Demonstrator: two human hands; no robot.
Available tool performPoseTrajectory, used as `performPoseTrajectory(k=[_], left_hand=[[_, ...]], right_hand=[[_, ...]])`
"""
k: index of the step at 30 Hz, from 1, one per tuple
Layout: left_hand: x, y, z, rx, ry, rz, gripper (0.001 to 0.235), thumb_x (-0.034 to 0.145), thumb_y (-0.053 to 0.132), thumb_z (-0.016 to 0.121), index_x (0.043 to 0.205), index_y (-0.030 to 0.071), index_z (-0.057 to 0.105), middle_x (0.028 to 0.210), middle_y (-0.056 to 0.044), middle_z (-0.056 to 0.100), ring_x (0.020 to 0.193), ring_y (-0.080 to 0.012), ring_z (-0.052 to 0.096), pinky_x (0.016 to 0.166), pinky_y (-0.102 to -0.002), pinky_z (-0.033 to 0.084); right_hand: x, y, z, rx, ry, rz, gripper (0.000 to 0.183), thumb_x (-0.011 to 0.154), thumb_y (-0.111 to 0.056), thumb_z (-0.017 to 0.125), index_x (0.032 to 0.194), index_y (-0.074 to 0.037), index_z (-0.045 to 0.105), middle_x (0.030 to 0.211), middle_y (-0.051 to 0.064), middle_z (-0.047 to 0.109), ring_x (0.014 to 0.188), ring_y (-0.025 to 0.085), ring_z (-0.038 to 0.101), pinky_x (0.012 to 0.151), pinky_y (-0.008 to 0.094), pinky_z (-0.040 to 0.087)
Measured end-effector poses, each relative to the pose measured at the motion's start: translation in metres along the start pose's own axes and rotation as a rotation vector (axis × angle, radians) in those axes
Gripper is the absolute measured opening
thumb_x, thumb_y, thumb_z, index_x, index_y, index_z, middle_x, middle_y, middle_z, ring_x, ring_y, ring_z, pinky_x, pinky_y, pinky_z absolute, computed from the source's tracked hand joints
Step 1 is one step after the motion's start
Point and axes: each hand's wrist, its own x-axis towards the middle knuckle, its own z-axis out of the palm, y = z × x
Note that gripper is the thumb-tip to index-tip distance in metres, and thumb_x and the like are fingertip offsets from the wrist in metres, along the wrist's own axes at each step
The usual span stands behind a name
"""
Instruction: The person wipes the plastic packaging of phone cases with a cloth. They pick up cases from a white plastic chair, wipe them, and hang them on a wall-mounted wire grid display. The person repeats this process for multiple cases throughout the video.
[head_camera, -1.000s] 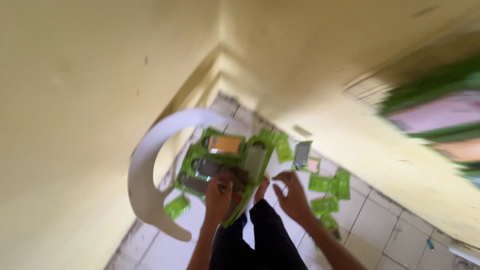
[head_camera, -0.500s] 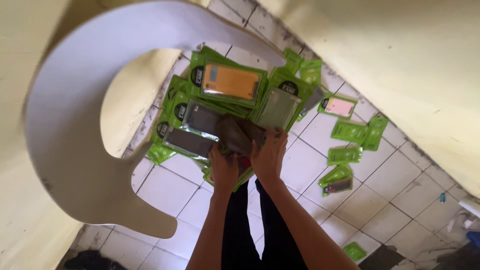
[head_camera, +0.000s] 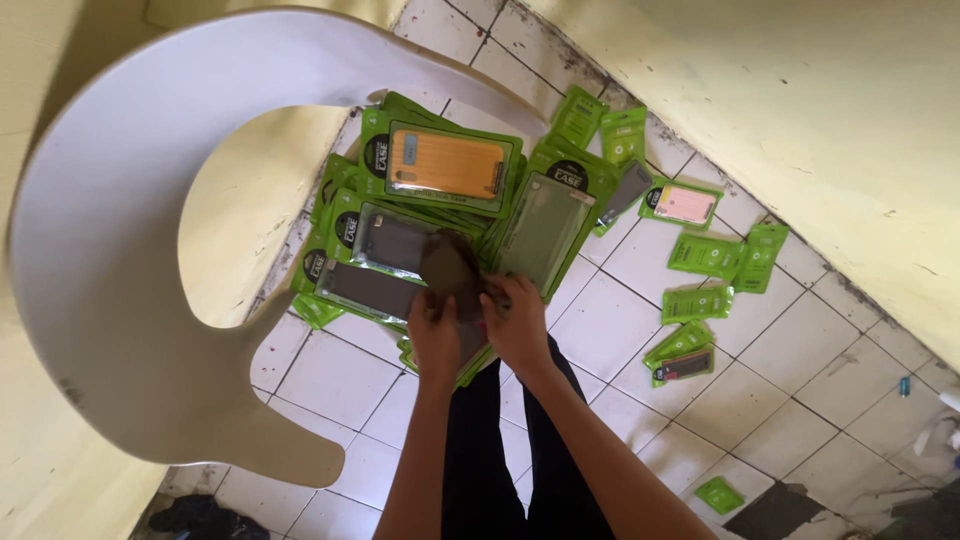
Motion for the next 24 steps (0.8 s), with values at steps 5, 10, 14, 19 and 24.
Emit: performPoseTrajectory(k=[5, 10, 14, 19, 24], left_hand=[[-0.083, 0.055, -0.030, 0.037, -0.177, 0.327, 0.017, 0.092, 0.005, 0.064, 0.108, -0.001, 0.064, 0.107, -0.020, 0.069, 0.096, -0.0351, 0.071, 0.082, -0.042, 0.057], [-0.155, 0.089, -0.011, 0.298, -0.558, 0.243, 0.025, 0.101, 0.006, 0.059, 0.126, 0.004, 0.062, 0.127, -0.017, 0.060, 0.110, -0.0404, 0.059, 0.090, -0.047, 0.050], [-0.168, 0.090, -0.009, 0.200, -0.580, 0.924, 0.030, 0.087, 0.004, 0.068, 0.117, 0.003, 0.063, 0.116, -0.017, 0.063, 0.111, -0.0361, 0.063, 0.096, -0.043, 0.054], [-0.134, 0.086, 0.012, 0.127, -0.392, 0.567, 0.041, 0.087, 0.007, 0.064, 0.127, 0.011, 0.066, 0.097, -0.016, 0.063, 0.089, -0.0386, 0.060, 0.083, -0.051, 0.047], [-0.054, 0.084, 0.084, 0.333, -0.020, 0.598, 0.080, 0.089, 0.027, 0.079, 0.150, 0.001, 0.036, 0.148, -0.027, 0.039, 0.135, -0.0459, 0.042, 0.110, -0.057, 0.040]], right_hand=[[-0.028, -0.006, -0.035, 0.754, -0.208, 0.256, 0.047, 0.106, -0.028, 0.054, 0.146, -0.005, 0.051, 0.134, 0.009, 0.065, 0.123, 0.021, 0.061, 0.101, 0.033, 0.049], [-0.067, 0.013, -0.083, 1.224, -0.323, 0.619, 0.049, 0.101, -0.028, 0.057, 0.142, -0.003, 0.049, 0.132, 0.015, 0.065, 0.116, 0.026, 0.066, 0.097, 0.042, 0.056], [-0.079, 0.056, -0.117, 1.196, -0.160, 0.786, 0.051, 0.093, -0.017, 0.064, 0.140, -0.004, 0.053, 0.126, 0.017, 0.066, 0.110, 0.033, 0.067, 0.089, 0.046, 0.059], [-0.107, 0.107, -0.171, 1.542, 0.027, 0.731, 0.049, 0.095, -0.020, 0.068, 0.140, -0.004, 0.056, 0.137, 0.015, 0.062, 0.125, 0.034, 0.060, 0.106, 0.052, 0.047], [-0.135, 0.115, -0.219, 1.729, 0.133, 0.454, 0.065, 0.092, -0.035, 0.073, 0.147, -0.005, 0.056, 0.149, 0.017, 0.057, 0.137, 0.042, 0.048, 0.112, 0.064, 0.030]])
